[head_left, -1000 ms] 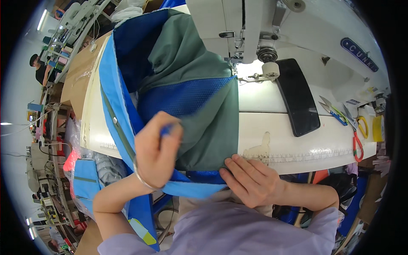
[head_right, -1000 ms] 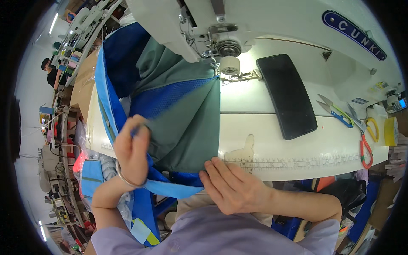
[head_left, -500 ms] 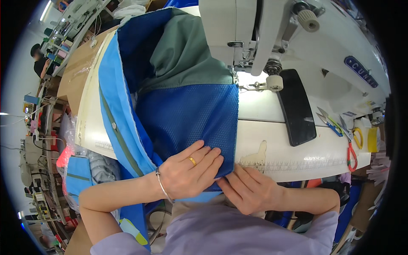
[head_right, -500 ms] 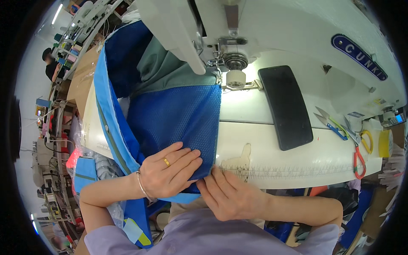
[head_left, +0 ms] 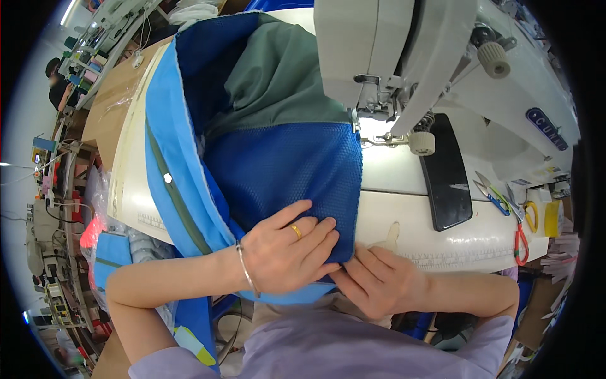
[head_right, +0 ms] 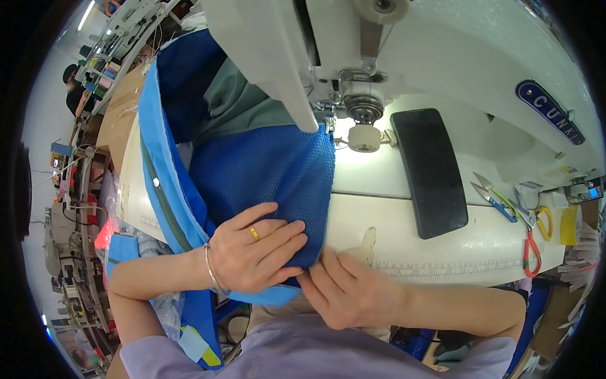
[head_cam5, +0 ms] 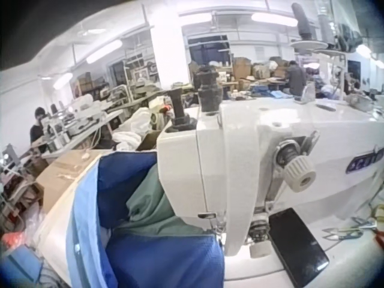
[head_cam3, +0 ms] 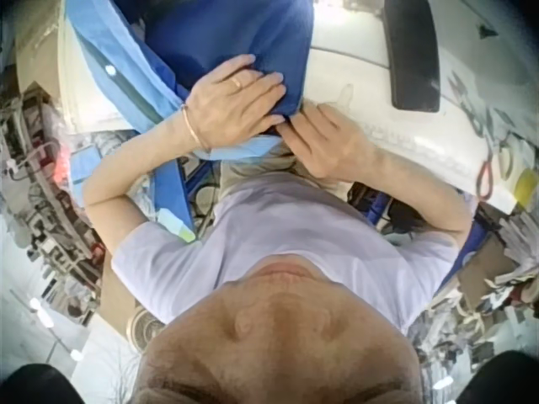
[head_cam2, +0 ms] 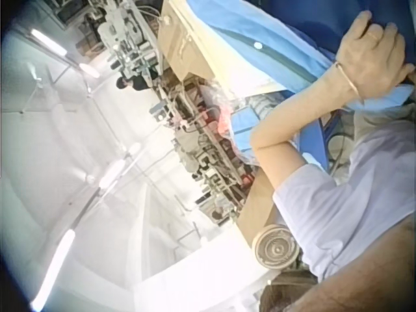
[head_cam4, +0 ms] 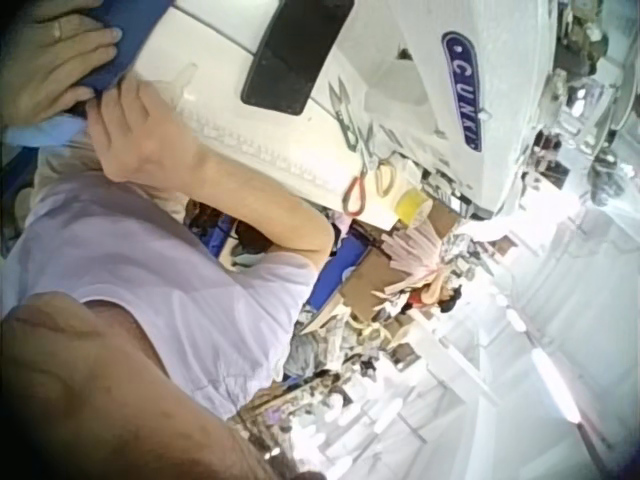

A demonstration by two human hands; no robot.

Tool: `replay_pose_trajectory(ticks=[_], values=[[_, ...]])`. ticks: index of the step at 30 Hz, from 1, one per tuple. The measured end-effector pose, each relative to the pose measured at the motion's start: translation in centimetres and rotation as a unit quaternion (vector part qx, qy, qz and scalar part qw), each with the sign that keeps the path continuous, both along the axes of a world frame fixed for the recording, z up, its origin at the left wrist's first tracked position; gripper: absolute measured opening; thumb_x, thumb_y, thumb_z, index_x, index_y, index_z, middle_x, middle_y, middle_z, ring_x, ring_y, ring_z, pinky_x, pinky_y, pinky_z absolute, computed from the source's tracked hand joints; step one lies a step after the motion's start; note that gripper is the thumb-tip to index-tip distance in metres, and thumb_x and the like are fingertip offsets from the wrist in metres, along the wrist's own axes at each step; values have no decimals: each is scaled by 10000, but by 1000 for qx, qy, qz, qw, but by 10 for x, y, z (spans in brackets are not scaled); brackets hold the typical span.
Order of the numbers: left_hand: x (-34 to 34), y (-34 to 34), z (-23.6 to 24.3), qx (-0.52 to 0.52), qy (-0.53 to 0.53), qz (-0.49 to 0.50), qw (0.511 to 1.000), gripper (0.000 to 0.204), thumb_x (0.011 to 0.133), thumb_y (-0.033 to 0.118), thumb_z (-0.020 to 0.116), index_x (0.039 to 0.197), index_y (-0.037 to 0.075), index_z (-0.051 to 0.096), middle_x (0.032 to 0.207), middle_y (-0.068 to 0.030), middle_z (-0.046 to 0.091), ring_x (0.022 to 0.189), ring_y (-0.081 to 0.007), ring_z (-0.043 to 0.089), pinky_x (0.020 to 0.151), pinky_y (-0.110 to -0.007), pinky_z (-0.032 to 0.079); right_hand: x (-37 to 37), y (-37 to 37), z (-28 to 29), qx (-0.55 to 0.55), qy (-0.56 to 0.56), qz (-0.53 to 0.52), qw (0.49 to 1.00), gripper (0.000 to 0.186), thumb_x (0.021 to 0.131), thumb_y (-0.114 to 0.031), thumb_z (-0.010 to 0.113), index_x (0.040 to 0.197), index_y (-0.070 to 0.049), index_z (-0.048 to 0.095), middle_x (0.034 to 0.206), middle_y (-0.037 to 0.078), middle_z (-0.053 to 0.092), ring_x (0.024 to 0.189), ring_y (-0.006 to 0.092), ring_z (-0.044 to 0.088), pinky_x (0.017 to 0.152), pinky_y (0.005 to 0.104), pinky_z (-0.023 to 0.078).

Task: The person operates an industrial sewing machine to stitch a blue and green fabric bag. They guide the fabric under the needle, aligning the edges and adjusting the bag's position to sew along the seams. The person handles the bag with both hands, ensuring the material feeds smoothly through the machine.

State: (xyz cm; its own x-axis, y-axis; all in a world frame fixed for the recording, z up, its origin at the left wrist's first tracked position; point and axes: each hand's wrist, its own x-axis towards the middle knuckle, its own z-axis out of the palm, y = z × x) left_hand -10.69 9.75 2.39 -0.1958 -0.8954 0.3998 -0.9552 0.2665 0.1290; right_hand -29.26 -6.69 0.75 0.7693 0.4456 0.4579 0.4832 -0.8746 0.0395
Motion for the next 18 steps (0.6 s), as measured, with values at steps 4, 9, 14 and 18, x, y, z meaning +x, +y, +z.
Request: replay_pose_trajectory(ticks=[4, 9, 14, 18], values=[[17, -17, 1, -10, 3, -18, 1000, 387, 779, 294, 813, 978, -34, 758, 1056, -174, 748, 862, -255, 709, 1031, -553, 537, 13, -12, 0, -5, -13, -9, 1000, 307, 846, -189, 645, 1042, 30, 735, 983, 170, 716, 932, 286, 703, 761, 319, 525], [41, -38, 1, -18, -15, -37, 999, 372, 764, 288, 830, 969, -16, 762, 1022, -141, 746, 836, -241, 693, 1068, -576, 503, 33, -26, -6, 14, -26, -25, 999, 304, 843, -173, 652, 1058, 27, 732, 988, 142, 699, 965, 268, 691, 746, 306, 514], [60, -58, -3, -29, -41, -48, 998, 355, 778, 305, 830, 983, 21, 773, 1031, -111, 745, 848, -243, 690, 1083, -583, 480, 46, -39, -15, 21, -51, -60, 997, 287, 797, -133, 718, 1057, -15, 742, 1041, 132, 705, 986, 243, 699, 725, 301, 533], [77, -76, -7, -74, -42, -63, 994, 319, 772, 299, 808, 903, 13, 757, 937, -104, 730, 849, -249, 679, 1117, -560, 458, 57, -45, -19, 46, -48, -93, 993, 293, 777, -111, 749, 1059, -34, 749, 1079, 133, 710, 1001, 235, 708, 703, 300, 544]])
